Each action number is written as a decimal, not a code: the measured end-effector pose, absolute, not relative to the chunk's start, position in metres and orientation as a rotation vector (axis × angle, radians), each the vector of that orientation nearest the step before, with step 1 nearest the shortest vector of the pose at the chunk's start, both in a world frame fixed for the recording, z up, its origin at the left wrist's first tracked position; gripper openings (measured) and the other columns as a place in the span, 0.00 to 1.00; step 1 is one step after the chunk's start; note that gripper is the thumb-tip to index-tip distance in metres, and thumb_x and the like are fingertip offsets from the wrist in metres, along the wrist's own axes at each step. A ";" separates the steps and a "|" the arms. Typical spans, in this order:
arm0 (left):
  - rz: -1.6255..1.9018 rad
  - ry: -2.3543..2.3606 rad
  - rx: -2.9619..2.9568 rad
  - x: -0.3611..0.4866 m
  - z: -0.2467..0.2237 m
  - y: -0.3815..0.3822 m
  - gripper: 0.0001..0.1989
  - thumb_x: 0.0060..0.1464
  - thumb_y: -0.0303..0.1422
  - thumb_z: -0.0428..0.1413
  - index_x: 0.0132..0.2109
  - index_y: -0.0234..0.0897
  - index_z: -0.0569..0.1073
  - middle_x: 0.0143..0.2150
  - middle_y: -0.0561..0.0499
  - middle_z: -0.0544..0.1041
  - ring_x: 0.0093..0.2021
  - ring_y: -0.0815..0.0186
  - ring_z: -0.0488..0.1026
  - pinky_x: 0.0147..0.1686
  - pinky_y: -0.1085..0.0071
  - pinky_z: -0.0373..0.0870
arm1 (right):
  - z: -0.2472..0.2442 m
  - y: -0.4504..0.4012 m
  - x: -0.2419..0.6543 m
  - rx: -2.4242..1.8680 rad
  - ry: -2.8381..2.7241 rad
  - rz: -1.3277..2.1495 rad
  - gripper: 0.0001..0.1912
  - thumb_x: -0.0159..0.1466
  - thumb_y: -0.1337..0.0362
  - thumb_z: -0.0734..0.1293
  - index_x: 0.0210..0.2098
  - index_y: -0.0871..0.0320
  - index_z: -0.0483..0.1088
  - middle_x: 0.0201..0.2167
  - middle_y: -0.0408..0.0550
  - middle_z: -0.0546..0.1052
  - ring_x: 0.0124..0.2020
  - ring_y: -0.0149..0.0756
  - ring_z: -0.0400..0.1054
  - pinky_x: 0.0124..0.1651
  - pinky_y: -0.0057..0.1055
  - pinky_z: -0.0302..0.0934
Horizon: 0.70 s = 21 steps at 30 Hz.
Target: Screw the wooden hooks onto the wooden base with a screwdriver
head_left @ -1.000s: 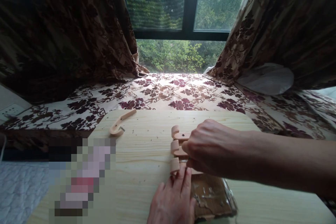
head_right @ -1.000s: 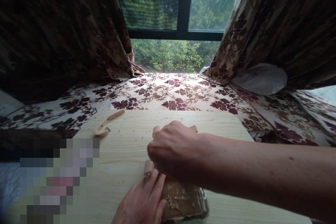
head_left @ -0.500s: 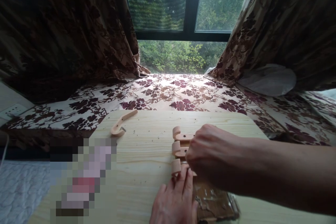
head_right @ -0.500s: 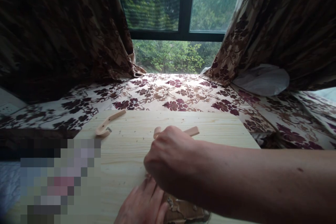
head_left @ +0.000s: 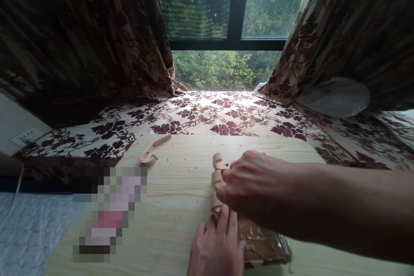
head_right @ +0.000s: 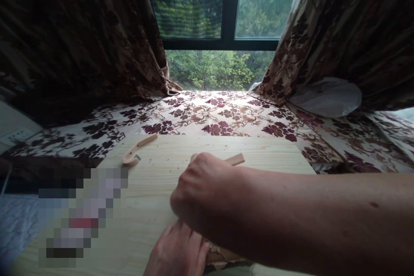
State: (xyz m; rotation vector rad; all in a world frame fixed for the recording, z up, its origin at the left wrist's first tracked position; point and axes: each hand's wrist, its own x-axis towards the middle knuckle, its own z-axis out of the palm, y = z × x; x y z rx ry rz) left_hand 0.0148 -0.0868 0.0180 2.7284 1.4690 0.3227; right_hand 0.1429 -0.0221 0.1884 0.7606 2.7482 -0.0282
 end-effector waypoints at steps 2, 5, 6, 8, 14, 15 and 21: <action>0.408 1.480 2.756 0.014 0.017 -0.088 0.23 0.50 0.27 0.48 0.55 0.37 0.65 0.37 0.48 0.76 0.37 0.59 0.73 0.34 0.63 0.72 | 0.187 -0.023 0.143 0.751 2.767 -0.002 0.04 0.54 0.75 0.65 0.28 0.62 0.68 0.23 0.46 0.71 0.20 0.30 0.60 0.20 0.31 0.44; 0.388 1.492 2.759 0.015 0.019 -0.089 0.25 0.49 0.25 0.47 0.55 0.36 0.64 0.39 0.48 0.76 0.37 0.60 0.73 0.34 0.64 0.72 | 0.183 -0.022 0.143 0.775 2.758 -0.007 0.02 0.55 0.74 0.65 0.28 0.62 0.68 0.21 0.46 0.70 0.19 0.29 0.59 0.20 0.30 0.45; 0.360 1.498 2.770 0.015 0.019 -0.089 0.25 0.48 0.25 0.47 0.55 0.35 0.64 0.40 0.47 0.76 0.38 0.61 0.73 0.34 0.64 0.72 | 0.182 -0.021 0.143 0.800 2.735 -0.015 0.02 0.55 0.73 0.65 0.28 0.62 0.68 0.20 0.45 0.69 0.18 0.29 0.59 0.20 0.30 0.44; 0.304 1.514 2.809 0.016 0.020 -0.089 0.26 0.46 0.25 0.48 0.55 0.34 0.64 0.46 0.45 0.75 0.39 0.61 0.73 0.35 0.65 0.72 | 0.185 -0.019 0.143 0.884 2.653 -0.018 0.03 0.55 0.73 0.64 0.29 0.62 0.69 0.18 0.44 0.69 0.17 0.30 0.58 0.18 0.30 0.42; 0.329 1.488 2.754 0.016 0.017 -0.087 0.23 0.48 0.26 0.49 0.53 0.38 0.66 0.47 0.47 0.74 0.40 0.61 0.72 0.36 0.65 0.71 | 0.194 -0.022 0.143 0.855 2.645 -0.023 0.05 0.54 0.74 0.65 0.32 0.63 0.70 0.24 0.47 0.71 0.21 0.32 0.61 0.19 0.31 0.44; 0.341 1.497 2.715 0.017 0.017 -0.087 0.22 0.49 0.26 0.48 0.53 0.40 0.66 0.46 0.48 0.75 0.40 0.61 0.72 0.36 0.65 0.70 | 0.192 -0.024 0.143 0.824 2.701 0.001 0.05 0.54 0.75 0.65 0.31 0.62 0.70 0.25 0.47 0.72 0.21 0.32 0.61 0.20 0.31 0.44; 0.308 1.559 2.603 0.022 0.016 -0.085 0.12 0.50 0.33 0.51 0.43 0.41 0.72 0.39 0.50 0.76 0.34 0.60 0.72 0.32 0.65 0.68 | 0.175 -0.028 0.141 0.779 2.782 0.074 0.10 0.52 0.78 0.65 0.19 0.59 0.65 0.18 0.43 0.67 0.18 0.29 0.56 0.24 0.31 0.46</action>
